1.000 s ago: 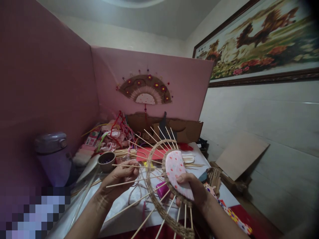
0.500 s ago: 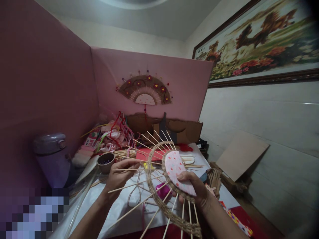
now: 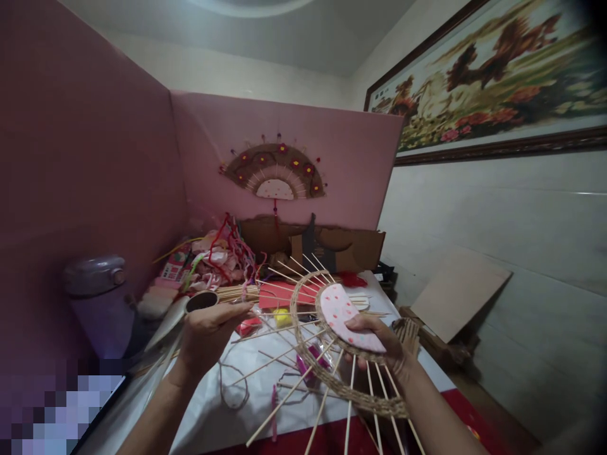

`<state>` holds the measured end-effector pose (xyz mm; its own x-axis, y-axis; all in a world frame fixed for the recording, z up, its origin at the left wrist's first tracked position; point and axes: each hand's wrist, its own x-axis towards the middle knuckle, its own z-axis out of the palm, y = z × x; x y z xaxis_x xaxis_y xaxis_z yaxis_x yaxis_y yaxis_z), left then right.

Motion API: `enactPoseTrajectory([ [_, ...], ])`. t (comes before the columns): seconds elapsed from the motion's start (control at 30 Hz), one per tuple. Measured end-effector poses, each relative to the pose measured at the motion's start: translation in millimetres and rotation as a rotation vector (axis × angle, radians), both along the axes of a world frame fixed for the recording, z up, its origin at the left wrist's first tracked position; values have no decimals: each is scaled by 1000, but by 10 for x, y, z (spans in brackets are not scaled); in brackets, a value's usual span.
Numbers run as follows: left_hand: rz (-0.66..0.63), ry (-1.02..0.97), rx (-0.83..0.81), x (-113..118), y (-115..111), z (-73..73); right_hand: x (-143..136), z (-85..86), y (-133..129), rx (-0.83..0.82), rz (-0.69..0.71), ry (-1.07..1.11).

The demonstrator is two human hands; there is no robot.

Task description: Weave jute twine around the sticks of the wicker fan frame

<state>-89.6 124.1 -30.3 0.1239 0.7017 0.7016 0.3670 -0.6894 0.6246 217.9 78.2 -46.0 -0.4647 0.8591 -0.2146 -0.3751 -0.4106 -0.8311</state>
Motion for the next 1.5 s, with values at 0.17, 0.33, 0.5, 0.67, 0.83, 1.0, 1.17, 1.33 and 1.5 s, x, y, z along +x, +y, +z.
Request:
enactPoseTrajectory([
  [0.17, -10, 104, -44, -64, 36, 52, 10, -58, 27, -60, 53, 83],
  [0.33, -101, -7, -204, -64, 38, 22, -14, -101, -2, -34, 96, 82],
  [0.5, -158, -191, -364, -40, 4, 0, 15, -94, -63, -27, 80, 75],
  [0.67, -127, -189, -227, 95, -12, -48, -32, -126, -105, -31, 48, 72],
  [0.83, -112, -160, -202, 267, -2, -156, -172, -143, -117, -37, 152, 139],
  [1.0, -114, -144, -195, 338, -19, -190, -226, -184, -107, -35, 262, 219],
  [1.17, -117, -159, -257, 397, -27, -277, -242, -240, -124, -18, 244, 233],
  [1.33, -165, -225, -355, 505, -77, -354, -283, -226, -145, 9, 206, 204],
  [1.5, -241, -351, -488, 634, -152, -354, -351, -140, -168, 74, 125, 193],
])
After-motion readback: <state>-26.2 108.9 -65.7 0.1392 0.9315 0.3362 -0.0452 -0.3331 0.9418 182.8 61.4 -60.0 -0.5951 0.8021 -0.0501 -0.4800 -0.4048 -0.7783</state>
